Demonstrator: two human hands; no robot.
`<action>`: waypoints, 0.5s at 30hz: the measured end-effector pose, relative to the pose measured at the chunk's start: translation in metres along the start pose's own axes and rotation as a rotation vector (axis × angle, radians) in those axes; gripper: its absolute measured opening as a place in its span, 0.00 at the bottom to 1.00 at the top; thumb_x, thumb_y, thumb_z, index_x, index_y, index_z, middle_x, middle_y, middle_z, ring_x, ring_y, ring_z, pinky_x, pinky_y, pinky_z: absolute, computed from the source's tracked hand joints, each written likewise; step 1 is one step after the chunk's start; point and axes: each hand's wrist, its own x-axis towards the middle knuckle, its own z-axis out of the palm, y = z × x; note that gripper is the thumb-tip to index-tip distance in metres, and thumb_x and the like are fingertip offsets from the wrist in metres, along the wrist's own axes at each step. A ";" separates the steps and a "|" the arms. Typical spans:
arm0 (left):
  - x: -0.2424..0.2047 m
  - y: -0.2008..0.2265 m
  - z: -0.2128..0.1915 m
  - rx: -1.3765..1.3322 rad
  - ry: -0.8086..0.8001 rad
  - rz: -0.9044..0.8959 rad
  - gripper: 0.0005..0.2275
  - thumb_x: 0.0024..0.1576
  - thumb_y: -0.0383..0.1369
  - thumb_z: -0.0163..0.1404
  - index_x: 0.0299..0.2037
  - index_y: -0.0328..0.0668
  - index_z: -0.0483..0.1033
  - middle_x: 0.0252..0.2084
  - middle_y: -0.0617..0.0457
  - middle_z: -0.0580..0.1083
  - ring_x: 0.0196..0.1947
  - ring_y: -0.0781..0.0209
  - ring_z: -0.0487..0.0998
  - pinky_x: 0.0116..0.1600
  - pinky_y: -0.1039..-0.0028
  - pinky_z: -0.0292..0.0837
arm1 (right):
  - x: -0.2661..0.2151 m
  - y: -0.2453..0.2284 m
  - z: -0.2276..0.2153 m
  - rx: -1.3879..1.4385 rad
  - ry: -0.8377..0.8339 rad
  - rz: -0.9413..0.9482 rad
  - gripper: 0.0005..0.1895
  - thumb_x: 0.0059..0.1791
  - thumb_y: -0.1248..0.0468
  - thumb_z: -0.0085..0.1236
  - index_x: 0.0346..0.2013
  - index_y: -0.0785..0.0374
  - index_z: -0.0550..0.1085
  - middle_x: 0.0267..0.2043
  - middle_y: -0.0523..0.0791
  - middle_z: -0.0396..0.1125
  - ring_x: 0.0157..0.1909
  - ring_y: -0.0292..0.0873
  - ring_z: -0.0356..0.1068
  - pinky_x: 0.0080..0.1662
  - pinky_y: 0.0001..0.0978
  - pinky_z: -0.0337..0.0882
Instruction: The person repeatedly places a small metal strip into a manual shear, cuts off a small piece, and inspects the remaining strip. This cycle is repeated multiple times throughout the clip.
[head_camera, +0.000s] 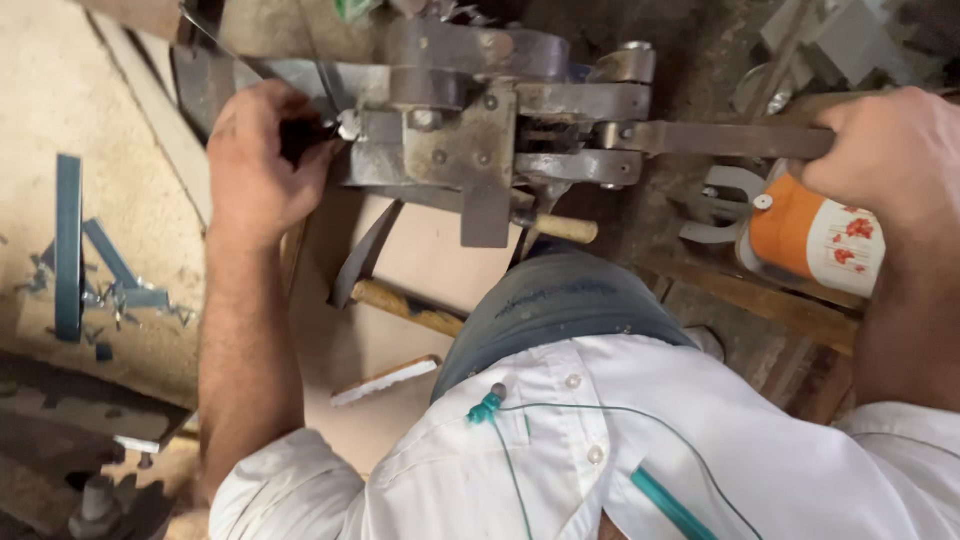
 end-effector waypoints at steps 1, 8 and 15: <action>0.001 0.000 -0.001 0.001 -0.006 0.013 0.21 0.55 0.24 0.69 0.53 0.34 0.69 0.47 0.45 0.77 0.50 0.44 0.79 0.56 0.59 0.75 | -0.001 0.004 -0.001 0.021 -0.005 0.001 0.19 0.43 0.48 0.64 0.47 0.42 0.83 0.29 0.46 0.76 0.34 0.50 0.76 0.42 0.41 0.75; 0.001 -0.004 -0.005 -0.048 -0.036 0.010 0.19 0.56 0.23 0.67 0.51 0.35 0.69 0.46 0.46 0.77 0.48 0.47 0.79 0.56 0.61 0.76 | 0.002 0.002 0.001 -0.017 -0.021 0.014 0.20 0.41 0.46 0.64 0.46 0.41 0.83 0.30 0.46 0.76 0.35 0.51 0.75 0.41 0.44 0.74; 0.002 -0.010 0.000 -0.049 -0.033 0.036 0.18 0.57 0.24 0.66 0.52 0.35 0.69 0.46 0.44 0.76 0.47 0.46 0.79 0.53 0.61 0.75 | -0.003 0.022 0.020 0.022 0.049 -0.110 0.20 0.43 0.48 0.63 0.47 0.48 0.83 0.34 0.46 0.76 0.35 0.47 0.76 0.43 0.37 0.76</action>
